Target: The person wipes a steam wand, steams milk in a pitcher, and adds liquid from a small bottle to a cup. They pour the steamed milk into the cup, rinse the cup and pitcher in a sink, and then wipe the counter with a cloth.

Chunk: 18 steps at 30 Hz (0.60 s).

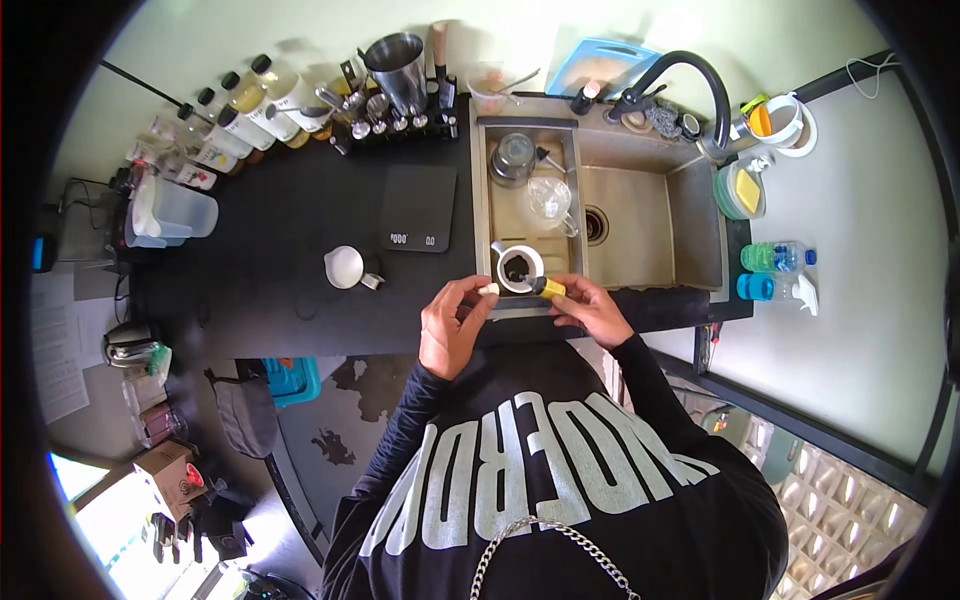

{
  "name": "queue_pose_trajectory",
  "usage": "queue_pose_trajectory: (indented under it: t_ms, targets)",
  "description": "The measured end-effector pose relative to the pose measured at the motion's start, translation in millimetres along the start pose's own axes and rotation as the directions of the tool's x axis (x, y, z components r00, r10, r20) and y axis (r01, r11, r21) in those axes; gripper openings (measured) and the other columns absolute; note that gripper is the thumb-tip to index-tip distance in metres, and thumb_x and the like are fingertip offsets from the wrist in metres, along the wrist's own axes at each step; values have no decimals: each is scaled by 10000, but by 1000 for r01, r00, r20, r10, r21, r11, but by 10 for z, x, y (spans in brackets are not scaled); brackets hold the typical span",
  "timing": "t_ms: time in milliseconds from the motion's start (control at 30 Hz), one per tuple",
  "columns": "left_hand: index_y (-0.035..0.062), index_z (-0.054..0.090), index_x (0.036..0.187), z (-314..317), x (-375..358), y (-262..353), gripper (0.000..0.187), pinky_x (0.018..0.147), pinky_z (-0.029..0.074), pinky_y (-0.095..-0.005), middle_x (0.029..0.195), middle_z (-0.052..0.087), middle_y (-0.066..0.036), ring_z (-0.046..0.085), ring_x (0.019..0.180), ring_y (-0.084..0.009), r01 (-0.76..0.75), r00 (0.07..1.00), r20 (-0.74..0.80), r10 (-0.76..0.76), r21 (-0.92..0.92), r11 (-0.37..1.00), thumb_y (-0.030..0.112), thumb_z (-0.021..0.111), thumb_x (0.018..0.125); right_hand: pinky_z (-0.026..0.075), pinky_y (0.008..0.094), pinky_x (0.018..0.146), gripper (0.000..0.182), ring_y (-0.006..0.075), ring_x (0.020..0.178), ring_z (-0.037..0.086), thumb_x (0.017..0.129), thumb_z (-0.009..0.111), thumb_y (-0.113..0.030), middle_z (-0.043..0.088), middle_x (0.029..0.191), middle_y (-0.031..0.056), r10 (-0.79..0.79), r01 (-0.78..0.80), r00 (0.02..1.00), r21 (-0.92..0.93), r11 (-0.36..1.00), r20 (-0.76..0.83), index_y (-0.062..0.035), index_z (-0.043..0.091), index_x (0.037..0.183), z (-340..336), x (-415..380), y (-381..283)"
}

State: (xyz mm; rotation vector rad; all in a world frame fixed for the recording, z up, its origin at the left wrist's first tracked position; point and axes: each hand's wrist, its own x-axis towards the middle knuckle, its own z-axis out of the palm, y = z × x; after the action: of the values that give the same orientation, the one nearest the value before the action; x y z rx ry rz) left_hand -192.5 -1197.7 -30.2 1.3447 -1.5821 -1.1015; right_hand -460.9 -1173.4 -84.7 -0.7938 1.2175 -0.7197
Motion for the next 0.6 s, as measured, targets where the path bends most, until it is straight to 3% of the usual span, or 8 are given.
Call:
queue_pose_trajectory:
  t_ms: [100, 200, 233, 400, 467, 567, 600]
  targets:
    - [19, 708, 1132, 109, 46, 170, 240, 722, 562, -289, 953, 708, -122, 707, 806, -175, 7, 1000, 0, -7, -25, 1000, 86, 737, 904, 573, 270, 826, 427, 105, 971, 631, 994, 668, -145, 631, 1143, 31, 9, -31, 994, 205, 978, 105, -60, 539, 1392, -27, -73, -52]
    - [18, 711, 1137, 266, 54, 275, 237, 739, 570, -285, 959, 709, -123, 712, 818, -178, 24, 1000, 13, -24, -60, 998, 79, 734, 909, 570, 270, 811, 427, 102, 948, 635, 987, 675, -135, 636, 1129, 31, -30, -14, 985, 251, 968, 171, -58, 542, 1386, -90, -68, -79]
    - [5, 718, 1120, 322, 48, 314, 230, 734, 555, -257, 963, 717, -108, 705, 824, -135, 32, 999, 16, -32, -46, 998, 82, 749, 906, 570, 270, 811, 427, 102, 948, 635, 987, 675, -135, 636, 1129, 31, -40, -9, 982, 257, 966, 182, -58, 542, 1386, -125, -60, -77]
    - [-2, 725, 1081, 543, 14, 465, 217, 701, 557, -258, 942, 720, -114, 695, 781, -131, -22, 999, -41, 23, 32, 999, 93, 770, 891, 564, 268, 806, 425, 102, 916, 640, 966, 686, -85, 647, 1104, 30, -125, 64, 951, 213, 975, 284, -48, 549, 1367, -248, -17, -80]
    - [-14, 720, 1050, 577, 4, 473, 199, 690, 557, -260, 899, 711, -119, 690, 743, -151, -31, 999, 29, 26, 218, 975, 93, 768, 888, 549, 267, 820, 408, 108, 924, 634, 956, 690, -58, 648, 1097, 32, -169, 96, 938, 241, 966, 302, -35, 555, 1340, -266, 6, -65]
    - [-21, 712, 1038, 676, -28, 600, 196, 710, 568, -284, 885, 701, -128, 695, 741, -186, 7, 999, 29, -15, 253, 968, 91, 763, 886, 515, 274, 839, 367, 117, 917, 620, 949, 699, -51, 647, 1090, 41, -318, 319, 896, 50, 946, 309, -23, 560, 1288, -300, 29, 8]
    - [-18, 711, 1054, 704, -33, 625, 198, 726, 574, -298, 917, 701, -132, 700, 757, -199, 12, 998, 49, -26, 256, 966, 83, 754, 889, 515, 274, 839, 367, 117, 917, 620, 949, 699, -51, 647, 1090, 41, -321, 319, 893, 57, 946, 317, -23, 560, 1288, -343, 40, 3]
